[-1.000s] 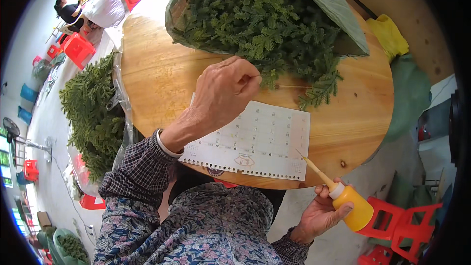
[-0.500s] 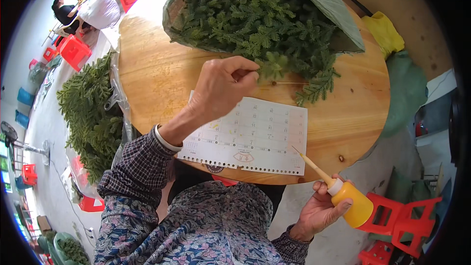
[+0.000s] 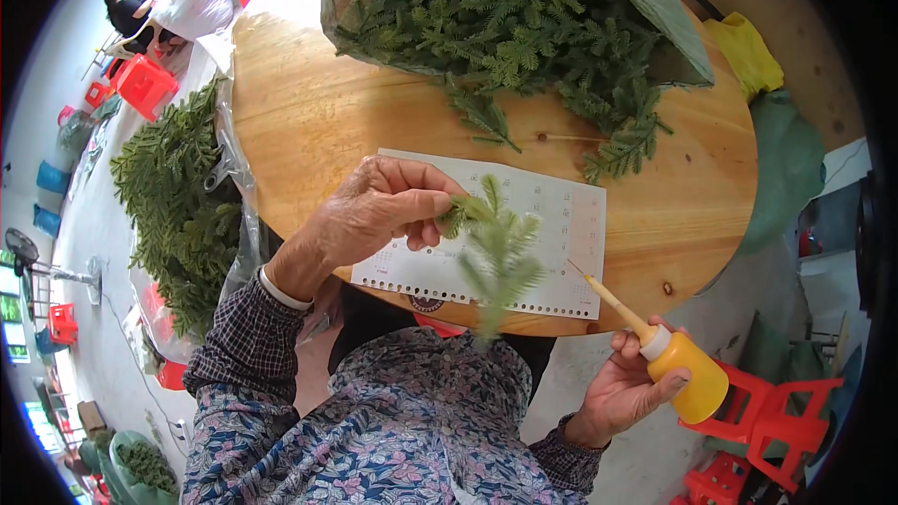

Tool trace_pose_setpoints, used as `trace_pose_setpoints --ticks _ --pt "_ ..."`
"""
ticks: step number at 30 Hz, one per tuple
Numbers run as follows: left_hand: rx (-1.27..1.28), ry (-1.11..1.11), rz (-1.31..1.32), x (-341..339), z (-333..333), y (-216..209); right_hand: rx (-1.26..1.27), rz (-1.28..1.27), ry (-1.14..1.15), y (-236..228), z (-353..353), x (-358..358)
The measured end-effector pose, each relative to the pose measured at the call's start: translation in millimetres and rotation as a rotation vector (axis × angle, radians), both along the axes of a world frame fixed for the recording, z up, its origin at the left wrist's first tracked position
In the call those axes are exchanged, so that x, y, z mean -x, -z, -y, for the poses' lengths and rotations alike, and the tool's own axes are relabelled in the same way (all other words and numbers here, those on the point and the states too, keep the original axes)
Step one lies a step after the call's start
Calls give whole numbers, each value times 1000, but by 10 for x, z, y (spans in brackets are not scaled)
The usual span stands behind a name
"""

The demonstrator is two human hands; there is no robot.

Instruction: Applying glue and attaching small evergreen branches to sheets of paper.

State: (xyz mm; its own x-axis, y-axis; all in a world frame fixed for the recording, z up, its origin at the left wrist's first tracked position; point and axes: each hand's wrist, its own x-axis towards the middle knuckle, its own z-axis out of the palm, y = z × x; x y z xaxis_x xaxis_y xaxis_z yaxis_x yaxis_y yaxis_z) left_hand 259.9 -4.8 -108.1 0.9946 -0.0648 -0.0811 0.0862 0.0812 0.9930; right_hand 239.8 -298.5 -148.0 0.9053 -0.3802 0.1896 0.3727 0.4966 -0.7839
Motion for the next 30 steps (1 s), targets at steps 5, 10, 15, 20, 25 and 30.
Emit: trace_pose_setpoints --ticks 5,10,15,20,25,30 --pt "-724 -78 213 20 -76 146 12 -1 -11 -2 -38 10" --pt "-950 -151 598 22 -155 249 40 7 -8 -23 -86 40" --pt "-1078 -330 798 84 -79 295 57 8 -9 -25 -119 49" --pt "-998 -323 652 300 292 120 41 1 -29 -23 -157 71" --pt "-1098 -244 636 242 275 225 15 4 -32 -35 -185 93" --pt "-1060 -300 700 244 266 234 34 1 -17 -8 -146 108"
